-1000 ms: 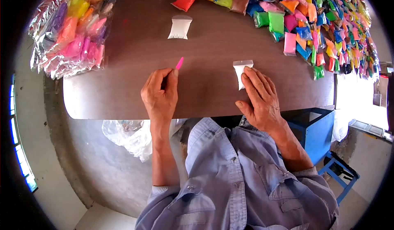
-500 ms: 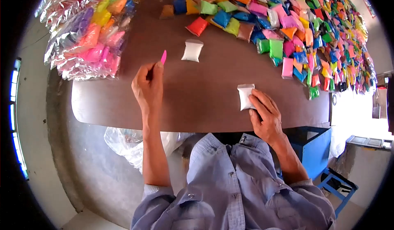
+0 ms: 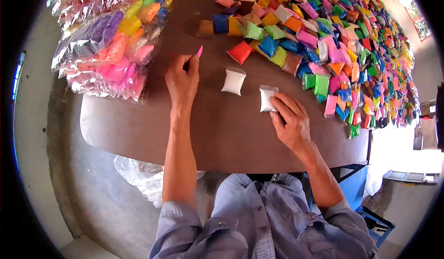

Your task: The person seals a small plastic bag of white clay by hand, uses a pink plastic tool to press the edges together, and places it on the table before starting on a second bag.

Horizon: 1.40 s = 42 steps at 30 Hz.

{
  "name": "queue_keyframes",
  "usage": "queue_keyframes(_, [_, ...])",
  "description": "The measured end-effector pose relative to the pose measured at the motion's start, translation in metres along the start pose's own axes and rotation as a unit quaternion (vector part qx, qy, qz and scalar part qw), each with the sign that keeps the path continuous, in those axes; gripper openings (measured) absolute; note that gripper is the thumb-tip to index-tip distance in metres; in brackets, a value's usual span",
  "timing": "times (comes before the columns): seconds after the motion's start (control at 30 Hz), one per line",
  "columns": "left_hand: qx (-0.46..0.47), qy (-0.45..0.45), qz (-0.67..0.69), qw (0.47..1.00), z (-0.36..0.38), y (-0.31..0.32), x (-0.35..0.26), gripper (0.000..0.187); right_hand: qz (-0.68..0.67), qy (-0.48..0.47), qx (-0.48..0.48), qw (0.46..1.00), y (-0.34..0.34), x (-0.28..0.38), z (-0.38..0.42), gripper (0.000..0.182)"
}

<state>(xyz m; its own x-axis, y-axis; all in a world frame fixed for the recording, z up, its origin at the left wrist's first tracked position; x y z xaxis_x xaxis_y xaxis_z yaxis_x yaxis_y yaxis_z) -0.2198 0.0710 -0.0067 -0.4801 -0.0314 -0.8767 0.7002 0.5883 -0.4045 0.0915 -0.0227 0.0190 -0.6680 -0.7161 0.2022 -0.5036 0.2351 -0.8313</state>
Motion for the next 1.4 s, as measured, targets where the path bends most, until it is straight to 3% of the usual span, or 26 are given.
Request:
queue_keyframes(0.13, [0.013, -0.031, 0.023, 0.999, -0.002, 0.0, 0.001, 0.023, 0.0, -0.005, -0.004, 1.0, 0.018, -0.005, -0.027, 0.036])
queue_keyframes(0.43, [0.013, -0.007, 0.066, 0.998, -0.002, 0.005, 0.0, 0.015, 0.003, -0.02, -0.011, 1.0, 0.033, -0.003, -0.048, 0.038])
queue_keyframes(0.7, [0.021, -0.028, 0.034, 0.999, 0.001, 0.005, 0.001, 0.016, 0.019, -0.027, -0.024, 0.999, 0.038, -0.003, -0.045, 0.036])
queue_keyframes(1.4, [0.023, 0.018, 0.016, 0.999, 0.003, 0.003, -0.003, 0.014, -0.009, -0.019, -0.041, 0.999, 0.031, -0.001, -0.046, 0.041])
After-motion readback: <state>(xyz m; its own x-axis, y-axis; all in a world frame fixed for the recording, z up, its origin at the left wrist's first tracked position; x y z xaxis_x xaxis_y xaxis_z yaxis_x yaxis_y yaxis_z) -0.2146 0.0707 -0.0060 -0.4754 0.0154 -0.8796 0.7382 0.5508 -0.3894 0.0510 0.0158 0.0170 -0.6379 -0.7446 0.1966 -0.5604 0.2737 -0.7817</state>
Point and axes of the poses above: each hand's wrist, its own z-axis away from the middle knuckle, its own y-axis out of the palm, x = y × z, the point moved 2 cm from there along -z, towards the middle knuckle, and after that the axes turned 15 degrees about -y, right-handed, at the moved point
